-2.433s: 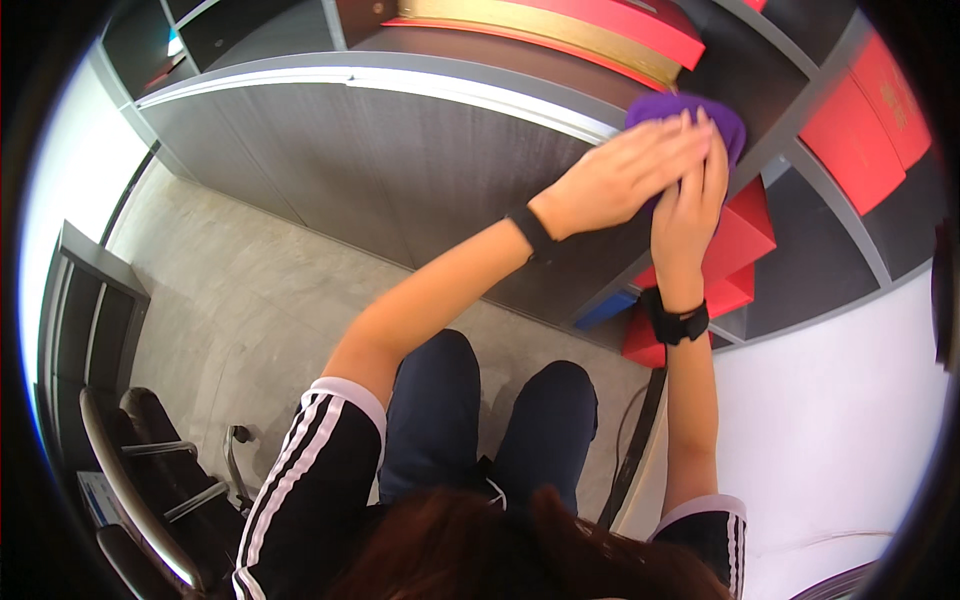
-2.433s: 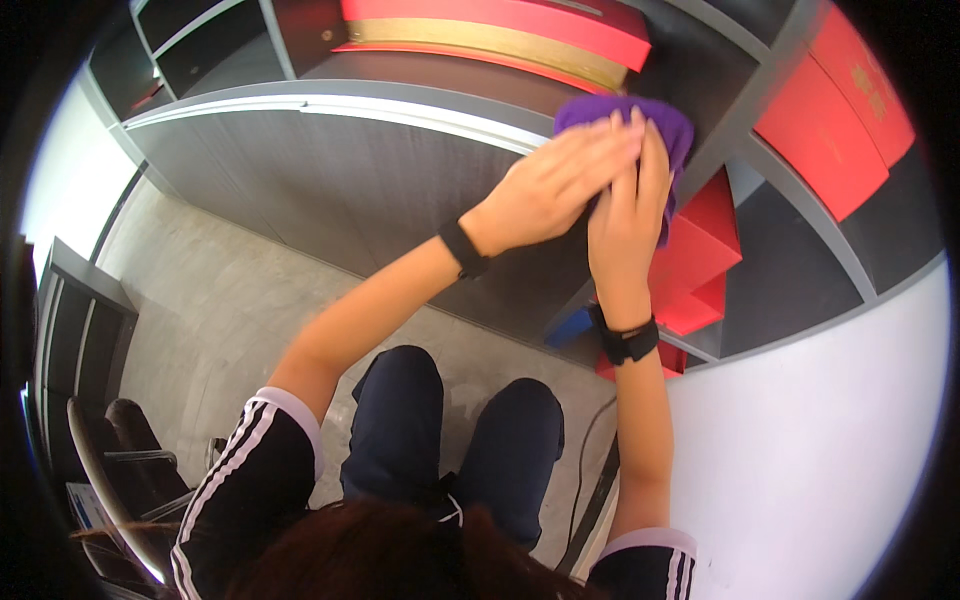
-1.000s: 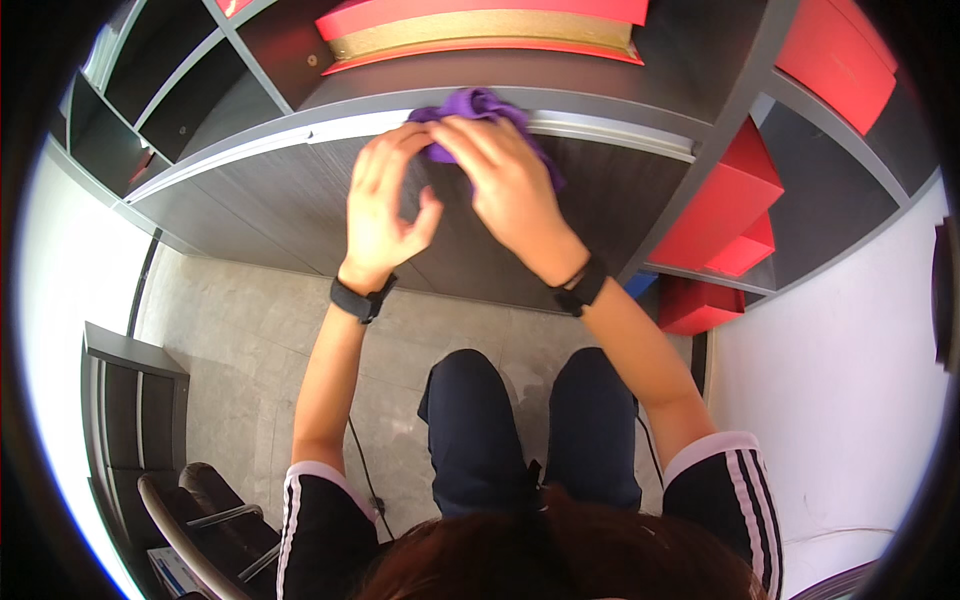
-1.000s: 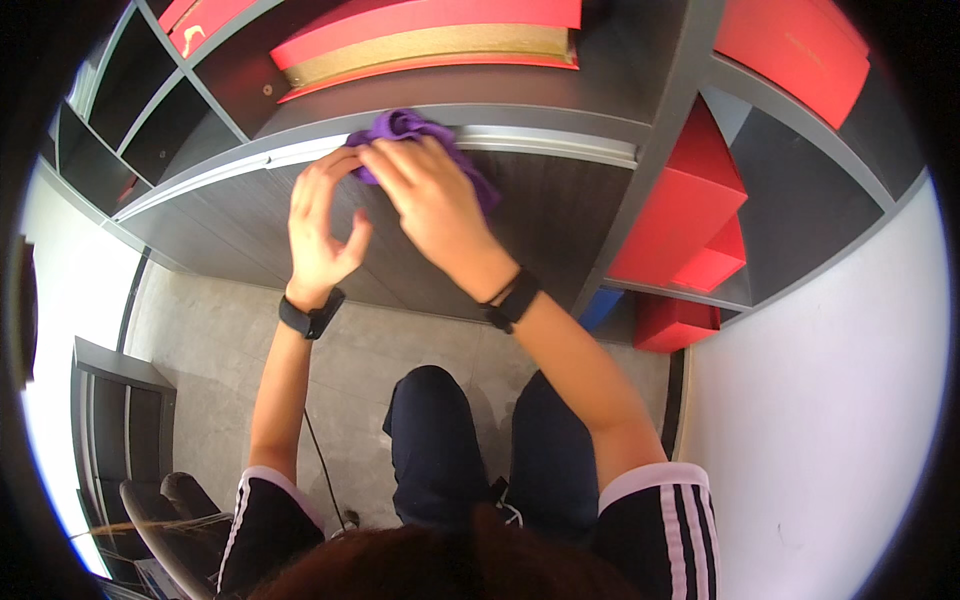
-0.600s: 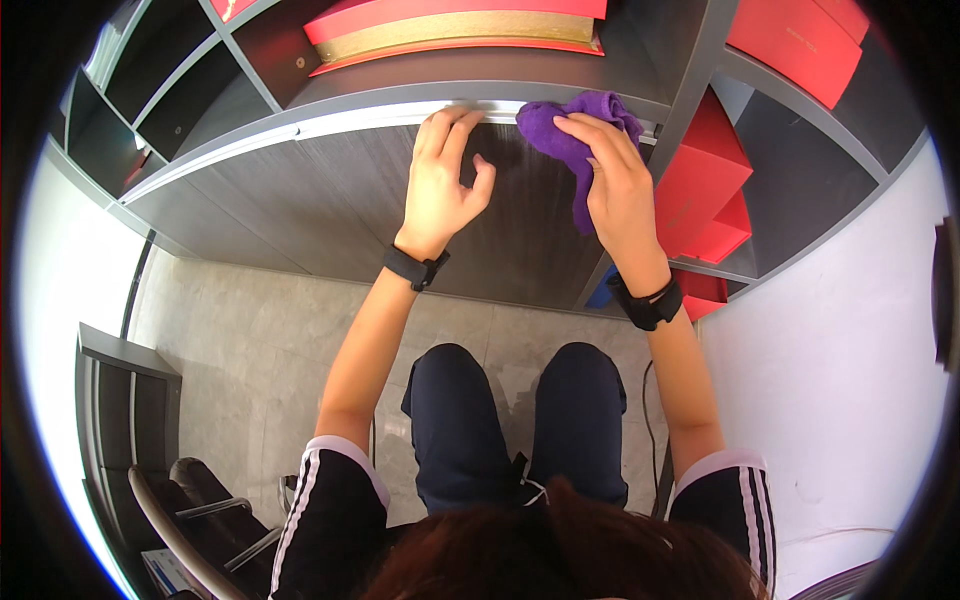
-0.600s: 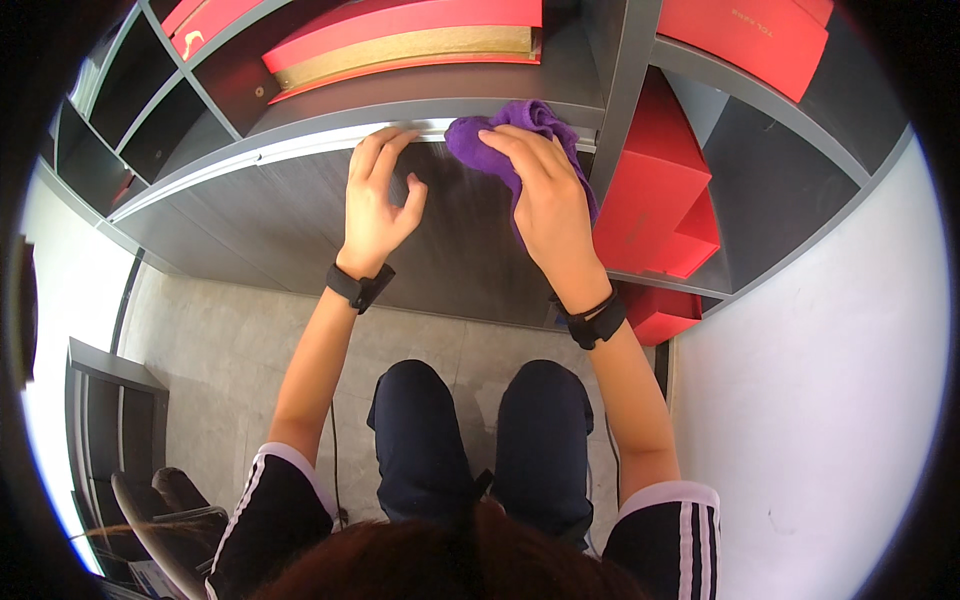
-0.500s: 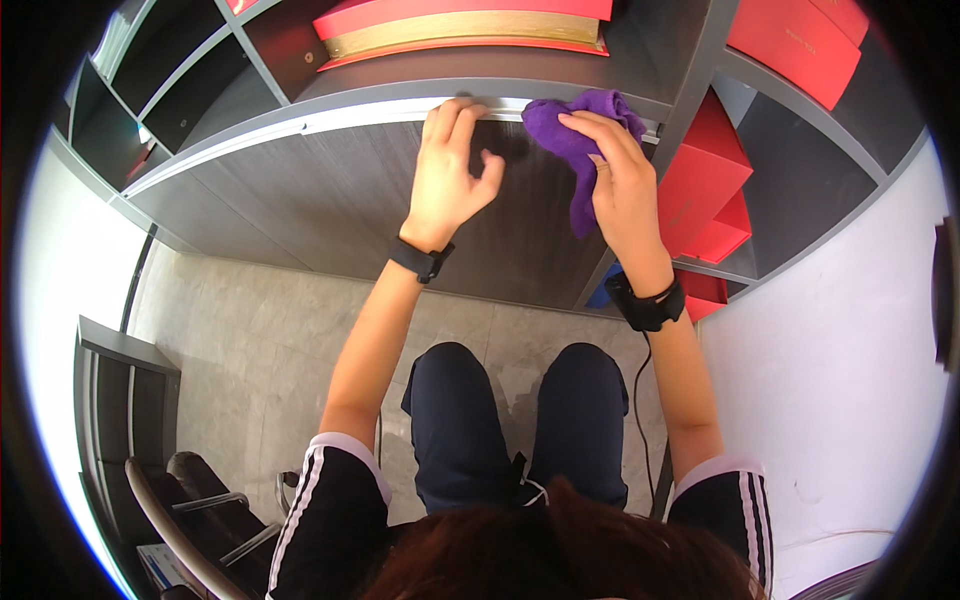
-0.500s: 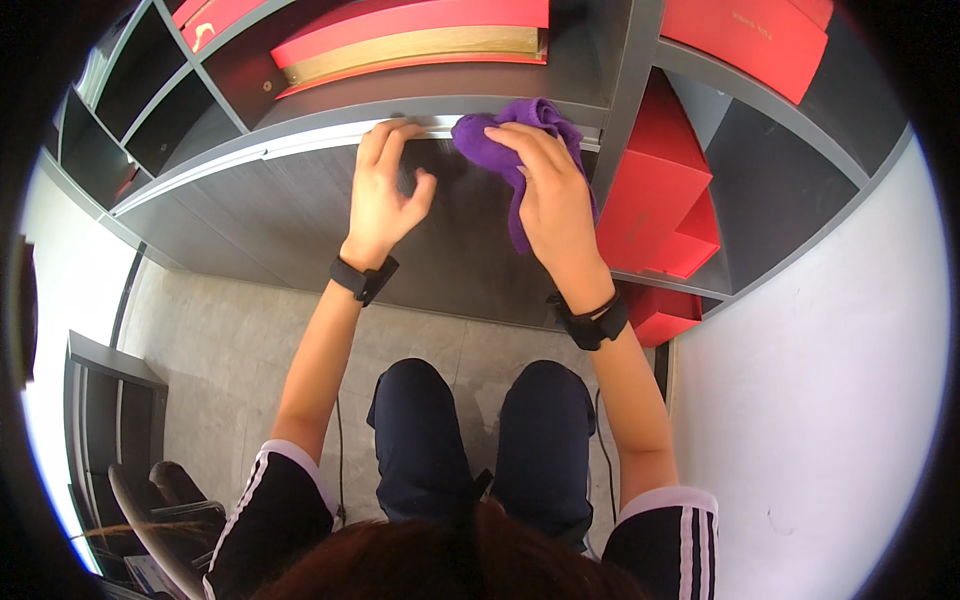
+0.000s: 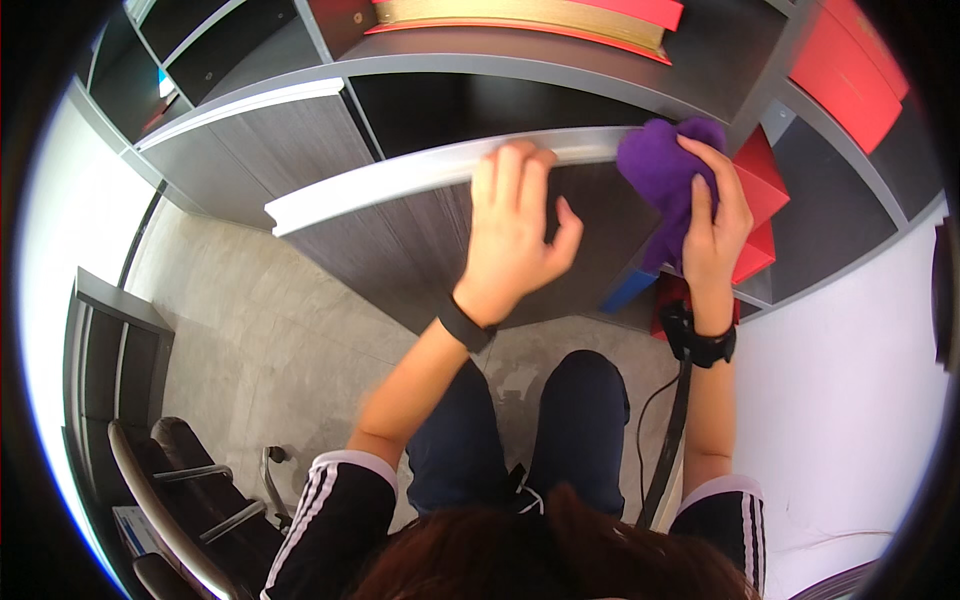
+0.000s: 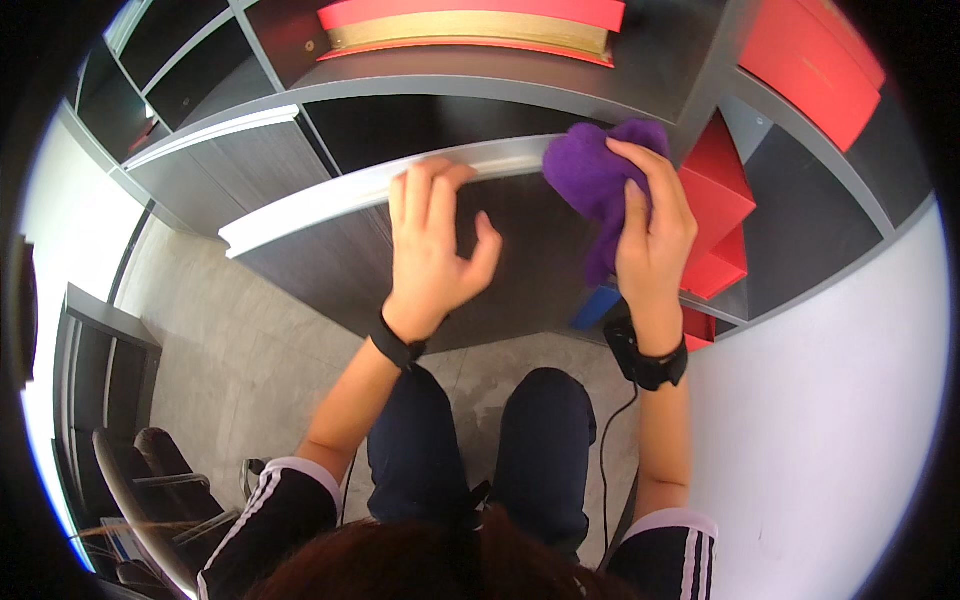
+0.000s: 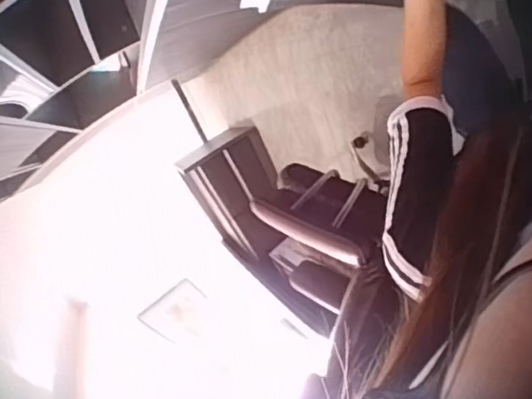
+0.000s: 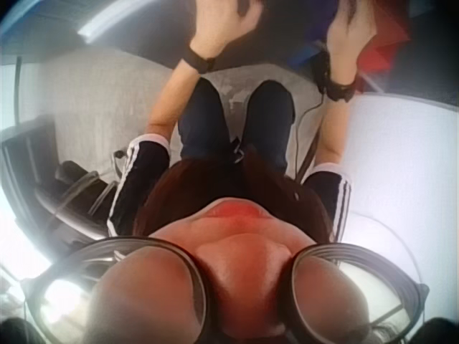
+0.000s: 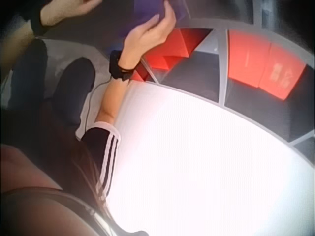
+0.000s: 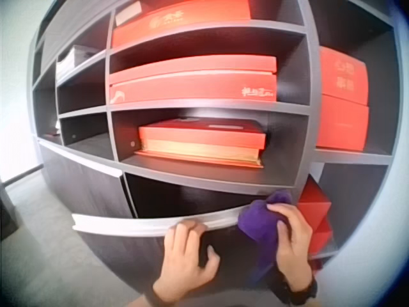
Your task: The person wipes down several red decorative boxes and the interior surfaces of a grey shelving unit with a purple cloth.
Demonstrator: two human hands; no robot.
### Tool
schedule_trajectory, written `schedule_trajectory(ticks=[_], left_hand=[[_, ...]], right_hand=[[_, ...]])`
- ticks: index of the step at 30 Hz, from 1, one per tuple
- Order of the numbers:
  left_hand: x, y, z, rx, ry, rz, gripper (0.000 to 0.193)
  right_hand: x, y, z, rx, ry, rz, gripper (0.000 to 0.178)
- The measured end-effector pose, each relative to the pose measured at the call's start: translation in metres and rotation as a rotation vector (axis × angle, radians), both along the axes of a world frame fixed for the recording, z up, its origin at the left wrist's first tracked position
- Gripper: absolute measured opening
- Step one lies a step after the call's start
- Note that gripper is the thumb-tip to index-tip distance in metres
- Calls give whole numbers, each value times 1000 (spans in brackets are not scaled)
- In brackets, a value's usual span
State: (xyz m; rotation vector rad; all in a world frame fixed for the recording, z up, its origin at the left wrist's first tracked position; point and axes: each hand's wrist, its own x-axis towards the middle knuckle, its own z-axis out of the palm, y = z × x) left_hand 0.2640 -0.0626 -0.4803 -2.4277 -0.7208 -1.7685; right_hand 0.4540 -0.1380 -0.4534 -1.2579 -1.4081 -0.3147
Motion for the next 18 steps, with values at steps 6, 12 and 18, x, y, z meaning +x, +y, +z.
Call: schedule_trajectory(ticks=[6,12,18], left_hand=[[-4,-22,-4,-27,-77,10,44],[-1,-32,4,-69,-39,73,42],[6,-52,4,-30,-11,189,48]], right_hand=[[-11,2,0,4,-69,74,27],[-51,17,5,17,-179,146,28],[-52,14,6,10,-141,113,28]])
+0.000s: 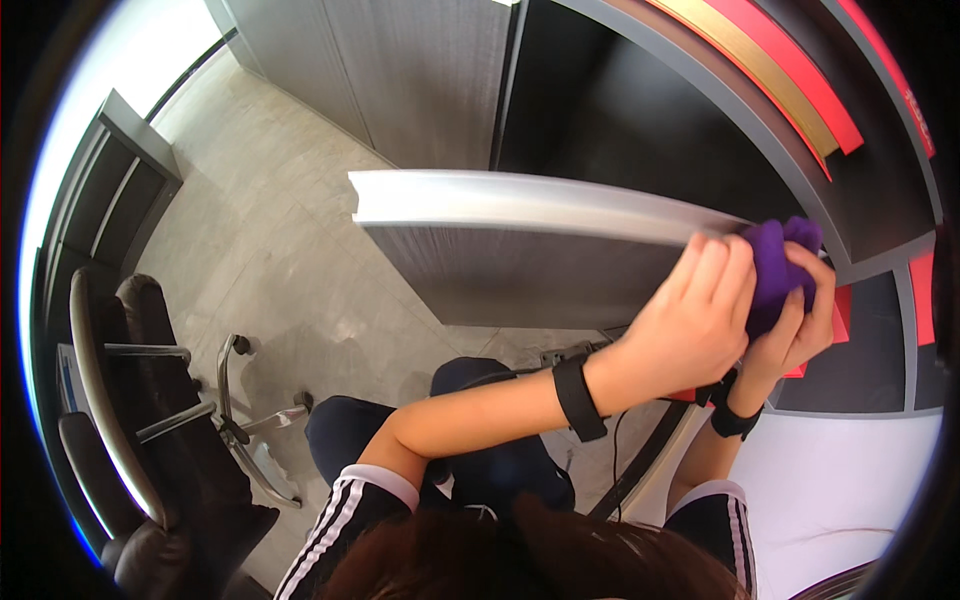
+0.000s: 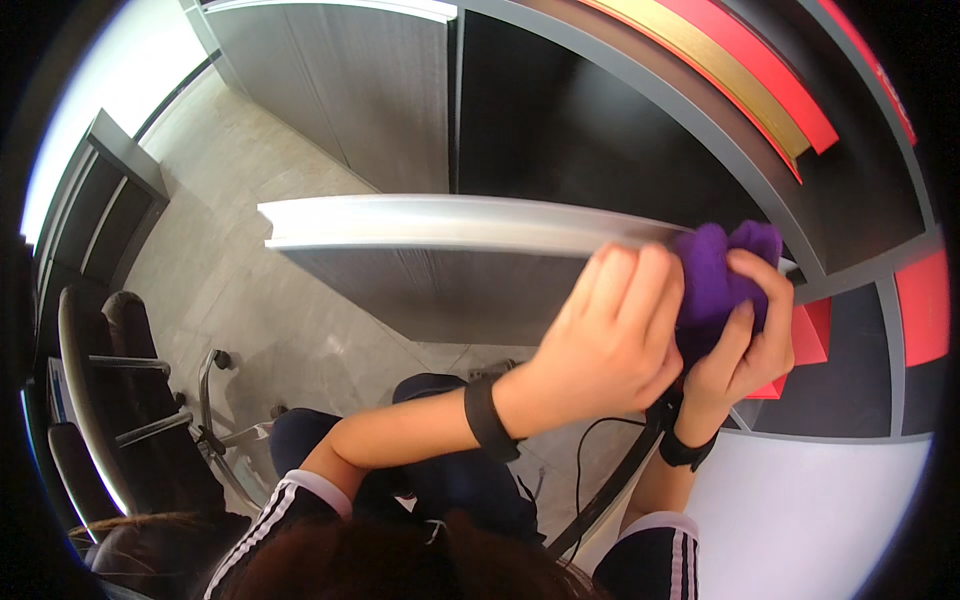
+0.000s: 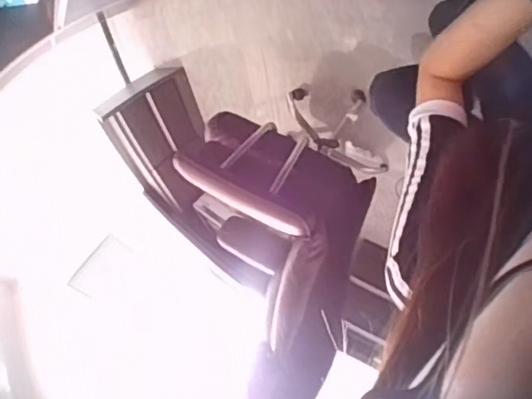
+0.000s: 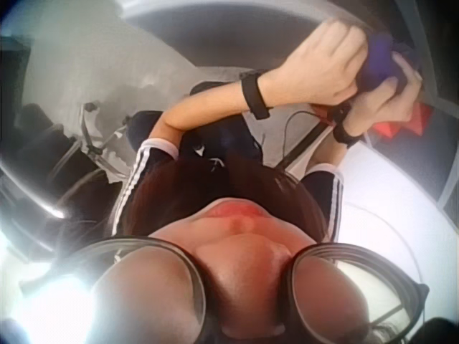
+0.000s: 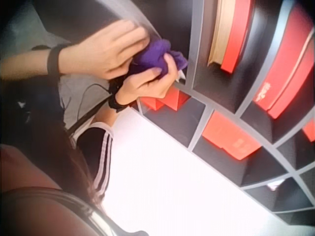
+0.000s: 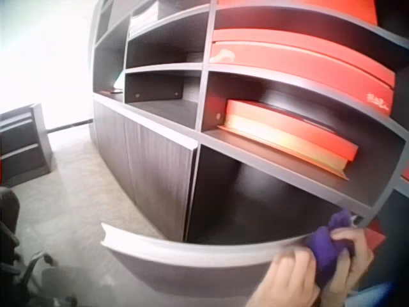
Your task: The person wipes down several red decorative boxes and the interior surfaces of a grey shelving unit with a purple cloth.
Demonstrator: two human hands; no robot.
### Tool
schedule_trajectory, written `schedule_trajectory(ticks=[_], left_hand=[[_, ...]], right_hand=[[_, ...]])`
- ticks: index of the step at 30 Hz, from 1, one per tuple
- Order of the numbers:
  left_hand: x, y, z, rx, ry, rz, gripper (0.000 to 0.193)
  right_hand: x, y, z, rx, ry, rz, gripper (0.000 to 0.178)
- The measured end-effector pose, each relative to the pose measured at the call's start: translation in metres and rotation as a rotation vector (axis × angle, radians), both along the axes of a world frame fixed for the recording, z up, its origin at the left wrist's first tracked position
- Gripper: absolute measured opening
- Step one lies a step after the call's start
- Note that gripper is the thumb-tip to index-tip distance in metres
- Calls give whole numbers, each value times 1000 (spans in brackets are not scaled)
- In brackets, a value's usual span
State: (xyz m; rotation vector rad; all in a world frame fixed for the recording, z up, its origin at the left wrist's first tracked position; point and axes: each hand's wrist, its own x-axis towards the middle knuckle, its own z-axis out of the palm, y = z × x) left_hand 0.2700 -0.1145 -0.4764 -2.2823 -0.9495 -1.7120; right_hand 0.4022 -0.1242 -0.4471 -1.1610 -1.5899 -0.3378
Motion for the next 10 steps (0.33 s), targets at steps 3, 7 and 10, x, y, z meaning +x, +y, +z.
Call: schedule_trajectory(ticks=[3,7,10], left_hand=[[-3,-15,-3,-41,31,-7,52],[-9,-35,0,-64,194,51,55],[-26,-41,6,-159,205,-58,54]], right_hand=[[-4,-6,-6,13,29,5,29],[5,-12,-5,5,49,44,32],[8,-13,1,-56,3,74,34]])
